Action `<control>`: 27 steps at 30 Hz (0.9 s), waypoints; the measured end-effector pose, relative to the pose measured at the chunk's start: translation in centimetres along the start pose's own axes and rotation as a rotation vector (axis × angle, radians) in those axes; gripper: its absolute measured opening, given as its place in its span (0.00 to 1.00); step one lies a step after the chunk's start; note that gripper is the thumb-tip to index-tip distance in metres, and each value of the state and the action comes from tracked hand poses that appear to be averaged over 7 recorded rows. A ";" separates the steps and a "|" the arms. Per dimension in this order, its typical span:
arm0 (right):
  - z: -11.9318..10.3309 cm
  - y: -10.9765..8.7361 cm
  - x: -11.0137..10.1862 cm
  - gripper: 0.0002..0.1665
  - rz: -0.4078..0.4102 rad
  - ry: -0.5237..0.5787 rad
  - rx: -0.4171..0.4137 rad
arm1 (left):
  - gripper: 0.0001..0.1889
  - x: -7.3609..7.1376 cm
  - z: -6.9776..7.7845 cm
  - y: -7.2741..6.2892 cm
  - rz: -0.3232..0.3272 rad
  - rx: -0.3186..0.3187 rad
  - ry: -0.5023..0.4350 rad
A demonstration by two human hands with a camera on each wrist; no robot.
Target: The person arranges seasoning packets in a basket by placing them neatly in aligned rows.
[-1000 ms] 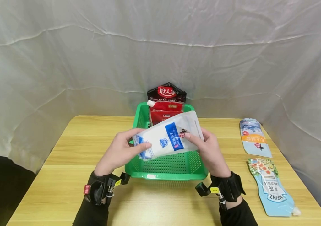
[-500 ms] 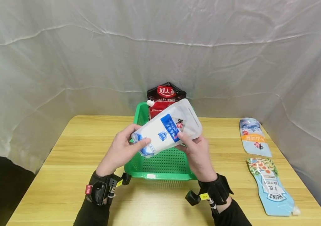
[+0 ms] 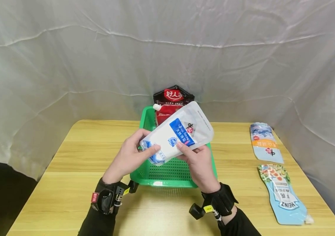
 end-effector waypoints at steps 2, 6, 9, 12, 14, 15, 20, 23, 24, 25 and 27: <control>-0.2 0.1 -0.1 0.21 -0.006 -0.023 -0.008 | 0.19 0.1 0.0 0.0 -0.012 0.002 0.018; -0.7 0.2 -0.6 0.21 -0.019 -0.091 -0.014 | 0.22 0.5 0.2 0.0 -0.037 0.014 0.054; -1.2 0.3 -0.8 0.21 -0.033 -0.147 -0.017 | 0.23 0.7 0.2 -0.1 -0.045 0.025 0.066; -1.8 0.4 -0.8 0.21 -0.059 -0.198 -0.019 | 0.24 0.8 0.3 -0.1 -0.043 0.032 0.071; -2.1 0.4 -0.8 0.22 -0.081 -0.236 -0.019 | 0.24 0.9 0.3 -0.1 -0.039 0.038 0.072; -2.3 0.4 -0.8 0.23 -0.093 -0.254 -0.019 | 0.24 0.9 0.3 -0.1 -0.037 0.041 0.073; -2.8 0.4 -0.7 0.26 -0.166 -0.351 -0.029 | 0.24 0.8 0.6 -0.2 -0.033 0.055 0.076; -2.9 0.4 -0.6 0.27 -0.211 -0.421 -0.041 | 0.23 0.9 0.7 -0.2 -0.037 0.052 0.086; -2.9 0.4 -0.5 0.27 -0.225 -0.443 -0.046 | 0.23 0.9 0.7 -0.2 -0.039 0.052 0.091; -3.0 0.4 -0.4 0.27 -0.239 -0.469 -0.053 | 0.23 0.9 0.7 -0.2 -0.040 0.051 0.096; -2.9 0.4 -0.1 0.27 -0.272 -0.500 -0.065 | 0.22 0.9 0.7 -0.2 -0.039 0.048 0.101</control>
Point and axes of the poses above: each hand's wrist, its own y-axis towards the middle knuckle, its own x-axis out of the palm, z = x × y, the point moved 9 cm from there along y, towards the middle knuckle, and after that the axes turned 14 degrees about -x, right-handed, at the moved point
